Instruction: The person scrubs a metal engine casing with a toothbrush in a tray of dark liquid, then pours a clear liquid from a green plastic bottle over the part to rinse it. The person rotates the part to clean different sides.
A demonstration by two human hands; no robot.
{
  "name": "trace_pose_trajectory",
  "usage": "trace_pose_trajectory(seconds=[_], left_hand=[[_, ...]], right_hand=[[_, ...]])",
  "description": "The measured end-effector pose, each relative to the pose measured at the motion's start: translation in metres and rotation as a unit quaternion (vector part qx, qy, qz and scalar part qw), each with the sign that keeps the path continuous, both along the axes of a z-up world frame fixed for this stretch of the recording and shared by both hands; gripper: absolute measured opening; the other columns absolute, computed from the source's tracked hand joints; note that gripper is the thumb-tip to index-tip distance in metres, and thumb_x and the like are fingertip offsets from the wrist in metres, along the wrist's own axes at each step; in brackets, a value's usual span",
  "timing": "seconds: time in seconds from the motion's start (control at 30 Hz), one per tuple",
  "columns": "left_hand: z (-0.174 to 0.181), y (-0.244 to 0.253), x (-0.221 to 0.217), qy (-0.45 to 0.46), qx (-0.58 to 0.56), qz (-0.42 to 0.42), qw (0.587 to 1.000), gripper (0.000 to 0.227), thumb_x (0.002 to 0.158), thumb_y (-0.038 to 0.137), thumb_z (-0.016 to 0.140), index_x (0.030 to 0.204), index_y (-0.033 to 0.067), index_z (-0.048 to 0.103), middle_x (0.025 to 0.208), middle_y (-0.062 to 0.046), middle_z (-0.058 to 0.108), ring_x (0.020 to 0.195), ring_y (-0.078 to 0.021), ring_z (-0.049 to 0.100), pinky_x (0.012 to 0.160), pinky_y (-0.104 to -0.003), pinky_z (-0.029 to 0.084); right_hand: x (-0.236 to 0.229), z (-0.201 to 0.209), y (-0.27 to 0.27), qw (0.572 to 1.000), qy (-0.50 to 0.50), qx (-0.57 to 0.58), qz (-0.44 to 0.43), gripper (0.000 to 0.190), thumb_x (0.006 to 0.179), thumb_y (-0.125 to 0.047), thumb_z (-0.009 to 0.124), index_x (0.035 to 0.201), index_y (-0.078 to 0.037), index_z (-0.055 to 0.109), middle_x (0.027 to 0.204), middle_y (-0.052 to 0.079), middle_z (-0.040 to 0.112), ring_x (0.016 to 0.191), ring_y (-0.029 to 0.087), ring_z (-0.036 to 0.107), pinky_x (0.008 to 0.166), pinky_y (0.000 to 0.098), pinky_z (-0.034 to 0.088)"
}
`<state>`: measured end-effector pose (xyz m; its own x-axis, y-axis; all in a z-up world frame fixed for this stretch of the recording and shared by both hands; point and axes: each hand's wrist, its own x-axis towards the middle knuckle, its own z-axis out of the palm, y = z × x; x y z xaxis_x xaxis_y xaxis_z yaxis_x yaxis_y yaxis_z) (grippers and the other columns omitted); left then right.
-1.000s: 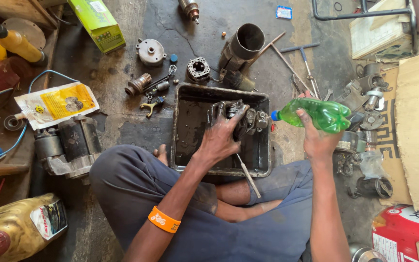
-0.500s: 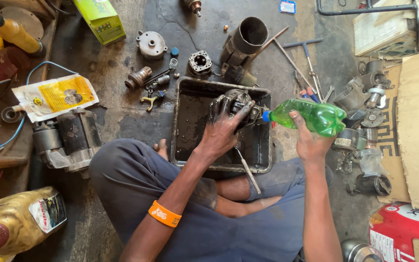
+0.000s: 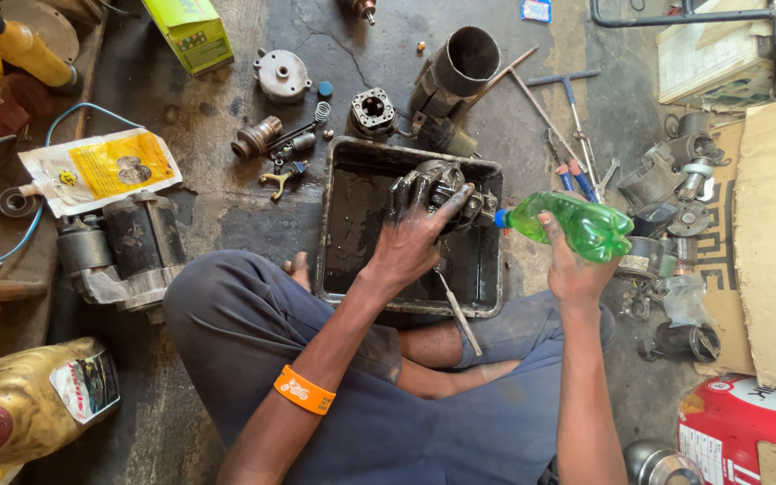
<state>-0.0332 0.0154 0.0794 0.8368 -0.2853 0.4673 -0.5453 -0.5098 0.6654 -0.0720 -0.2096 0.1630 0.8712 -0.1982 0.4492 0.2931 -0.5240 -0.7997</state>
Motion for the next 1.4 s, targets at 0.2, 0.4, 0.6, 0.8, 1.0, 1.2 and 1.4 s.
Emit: trace_pose_trajectory(seconds=[0.2,0.4,0.6,0.8,1.0,1.2,1.4], left_hand=[[0.004,-0.002,0.004,0.152,-0.033,-0.022,0.988,0.093,0.075,0.003,0.072,0.157,0.0328,0.039,0.160,-0.027,0.034,0.127,-0.0487,0.054,0.106,-0.054,0.049],[-0.026,-0.010,0.016,0.238,-0.170,0.080,0.953,0.101,0.057,0.025,0.100,0.144,0.0068,0.052,0.133,-0.031,0.053,0.120,-0.0402,0.055,0.102,-0.044,0.048],[-0.077,-0.033,0.019,0.469,-0.504,-0.057,0.723,0.035,0.086,0.027,0.074,0.110,0.0009,0.073,0.098,-0.007,0.071,0.087,-0.0159,0.064,0.076,-0.031,0.053],[-0.100,-0.040,0.021,0.489,-0.602,-0.053,0.629,0.028,0.099,0.031,0.060,0.109,0.0057,0.066,0.090,-0.001,0.065,0.081,-0.0131,0.062,0.071,-0.028,0.052],[-0.079,-0.033,0.011,0.451,-0.532,-0.059,0.714,0.029,0.093,0.029,0.064,0.112,0.0074,0.068,0.098,-0.001,0.070,0.088,-0.0107,0.063,0.079,-0.028,0.053],[-0.065,-0.035,-0.011,0.480,-0.485,-0.078,0.726,0.036,0.095,0.038,0.064,0.110,0.0059,0.072,0.099,-0.002,0.071,0.091,-0.0106,0.062,0.081,-0.027,0.051],[-0.042,-0.025,-0.025,0.481,-0.380,-0.051,0.788,0.050,0.093,0.048,0.062,0.112,0.0030,0.072,0.099,-0.006,0.073,0.091,-0.0146,0.064,0.082,-0.030,0.051]], right_hand=[[-0.003,-0.016,-0.016,0.995,-0.050,0.078,-0.025,0.039,0.101,-0.003,0.081,0.133,0.003,0.060,0.125,0.011,0.068,0.115,0.021,0.067,0.102,0.0327,0.058],[-0.018,-0.049,-0.033,0.816,-0.012,0.576,-0.046,0.039,0.095,-0.010,0.074,0.130,-0.005,0.058,0.116,0.012,0.066,0.101,0.024,0.069,0.084,0.0390,0.064],[-0.056,-0.072,-0.051,0.688,0.013,0.726,-0.008,0.028,0.106,-0.020,0.066,0.123,0.001,0.060,0.109,0.018,0.069,0.091,0.030,0.069,0.084,0.0403,0.065],[-0.084,-0.029,-0.031,0.765,-0.001,0.644,-0.016,0.027,0.103,-0.013,0.063,0.127,-0.003,0.060,0.116,0.015,0.071,0.101,0.029,0.071,0.083,0.0437,0.062],[-0.085,0.027,0.006,0.980,-0.010,0.192,-0.061,0.034,0.100,-0.005,0.075,0.131,-0.002,0.063,0.125,0.009,0.069,0.112,0.023,0.068,0.099,0.0404,0.058],[-0.077,0.033,0.030,0.991,-0.013,-0.101,-0.090,0.033,0.099,-0.010,0.081,0.126,0.003,0.068,0.121,0.011,0.073,0.109,0.018,0.069,0.100,0.0324,0.054],[-0.070,0.039,0.039,0.973,-0.072,-0.208,-0.073,0.026,0.102,-0.011,0.079,0.122,0.003,0.072,0.115,0.013,0.075,0.105,0.022,0.073,0.097,0.0355,0.054]])
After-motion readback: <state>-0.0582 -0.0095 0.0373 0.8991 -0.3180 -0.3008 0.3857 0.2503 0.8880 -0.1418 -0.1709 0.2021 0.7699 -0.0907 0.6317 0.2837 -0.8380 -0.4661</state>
